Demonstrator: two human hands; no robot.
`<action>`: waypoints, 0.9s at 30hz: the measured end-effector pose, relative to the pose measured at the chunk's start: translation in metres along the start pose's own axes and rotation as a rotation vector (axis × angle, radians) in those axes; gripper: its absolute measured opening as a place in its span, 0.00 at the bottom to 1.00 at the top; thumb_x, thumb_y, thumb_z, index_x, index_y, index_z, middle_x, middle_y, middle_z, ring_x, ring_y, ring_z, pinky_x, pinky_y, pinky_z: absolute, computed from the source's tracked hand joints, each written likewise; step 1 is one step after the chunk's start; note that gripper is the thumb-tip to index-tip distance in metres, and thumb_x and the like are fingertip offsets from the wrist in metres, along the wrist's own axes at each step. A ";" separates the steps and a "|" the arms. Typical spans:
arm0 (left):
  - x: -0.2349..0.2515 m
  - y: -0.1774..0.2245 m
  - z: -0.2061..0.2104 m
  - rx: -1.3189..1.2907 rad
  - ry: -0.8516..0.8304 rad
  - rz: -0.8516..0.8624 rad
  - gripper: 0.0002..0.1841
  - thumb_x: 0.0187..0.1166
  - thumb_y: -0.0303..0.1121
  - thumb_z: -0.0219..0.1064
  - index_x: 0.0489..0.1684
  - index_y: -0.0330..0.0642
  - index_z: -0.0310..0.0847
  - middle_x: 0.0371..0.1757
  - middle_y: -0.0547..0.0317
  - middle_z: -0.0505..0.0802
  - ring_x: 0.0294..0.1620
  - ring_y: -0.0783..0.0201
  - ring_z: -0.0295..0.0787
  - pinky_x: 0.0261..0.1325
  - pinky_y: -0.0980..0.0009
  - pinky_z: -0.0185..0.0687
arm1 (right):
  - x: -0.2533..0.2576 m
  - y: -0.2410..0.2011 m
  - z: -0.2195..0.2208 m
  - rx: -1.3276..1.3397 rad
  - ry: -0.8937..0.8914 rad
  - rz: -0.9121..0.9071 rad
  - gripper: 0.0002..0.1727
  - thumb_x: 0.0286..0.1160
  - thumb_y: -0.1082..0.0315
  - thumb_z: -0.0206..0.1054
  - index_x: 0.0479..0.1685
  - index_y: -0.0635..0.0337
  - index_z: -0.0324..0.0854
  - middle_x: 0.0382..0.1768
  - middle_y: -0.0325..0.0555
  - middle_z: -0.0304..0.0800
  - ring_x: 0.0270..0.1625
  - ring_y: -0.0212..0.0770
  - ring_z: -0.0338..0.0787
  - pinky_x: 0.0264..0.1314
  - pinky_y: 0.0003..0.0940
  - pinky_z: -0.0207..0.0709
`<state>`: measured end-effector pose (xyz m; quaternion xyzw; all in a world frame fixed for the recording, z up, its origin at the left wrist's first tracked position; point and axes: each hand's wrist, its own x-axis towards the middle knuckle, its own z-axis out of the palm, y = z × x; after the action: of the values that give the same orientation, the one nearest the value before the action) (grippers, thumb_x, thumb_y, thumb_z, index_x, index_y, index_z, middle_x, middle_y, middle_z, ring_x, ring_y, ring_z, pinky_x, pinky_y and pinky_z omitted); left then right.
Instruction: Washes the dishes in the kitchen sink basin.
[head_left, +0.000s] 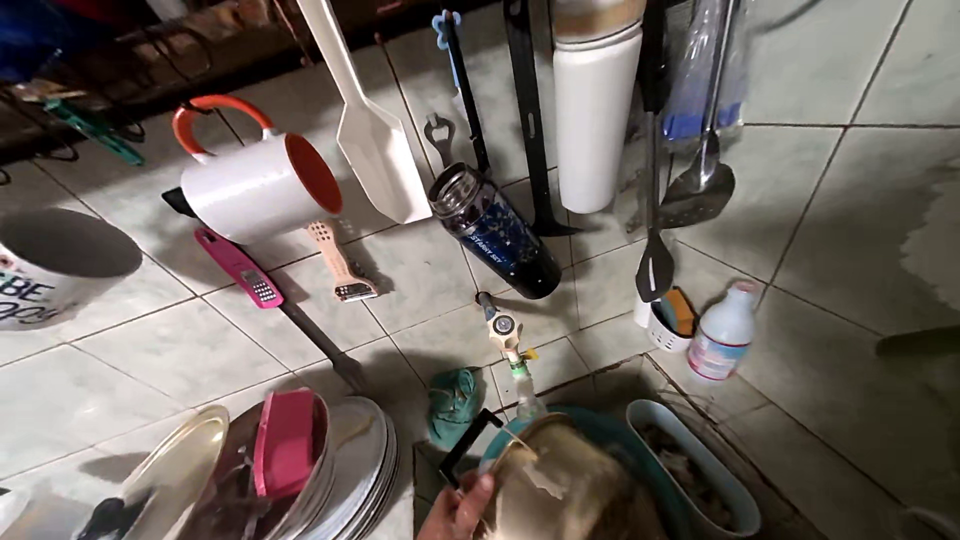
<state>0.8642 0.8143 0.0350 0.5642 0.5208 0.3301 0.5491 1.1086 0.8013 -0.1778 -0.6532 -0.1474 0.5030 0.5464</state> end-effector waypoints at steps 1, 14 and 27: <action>-0.001 0.001 0.000 -0.003 0.003 0.002 0.14 0.87 0.33 0.56 0.55 0.31 0.80 0.38 0.68 0.91 0.40 0.80 0.88 0.53 0.75 0.86 | -0.004 -0.014 0.004 0.152 -0.005 -0.092 0.20 0.93 0.66 0.48 0.71 0.70 0.75 0.62 0.56 0.87 0.61 0.42 0.87 0.67 0.40 0.81; -0.004 -0.008 0.028 0.030 0.047 0.010 0.22 0.84 0.43 0.61 0.63 0.31 0.79 0.43 0.60 0.92 0.41 0.76 0.89 0.51 0.73 0.87 | -0.126 -0.164 0.052 -0.957 -0.427 -0.760 0.30 0.83 0.55 0.64 0.80 0.63 0.73 0.75 0.60 0.80 0.79 0.56 0.78 0.85 0.52 0.67; -0.031 -0.008 0.013 -0.078 0.128 0.036 0.10 0.83 0.28 0.57 0.53 0.33 0.79 0.36 0.71 0.91 0.36 0.81 0.88 0.46 0.78 0.88 | -0.027 -0.045 0.004 0.104 0.037 0.184 0.19 0.95 0.61 0.48 0.59 0.67 0.78 0.45 0.52 0.84 0.43 0.42 0.84 0.45 0.41 0.80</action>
<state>0.8674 0.7801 0.0308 0.5293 0.5313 0.3953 0.5304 1.1093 0.7999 -0.1252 -0.6439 -0.0501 0.5459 0.5337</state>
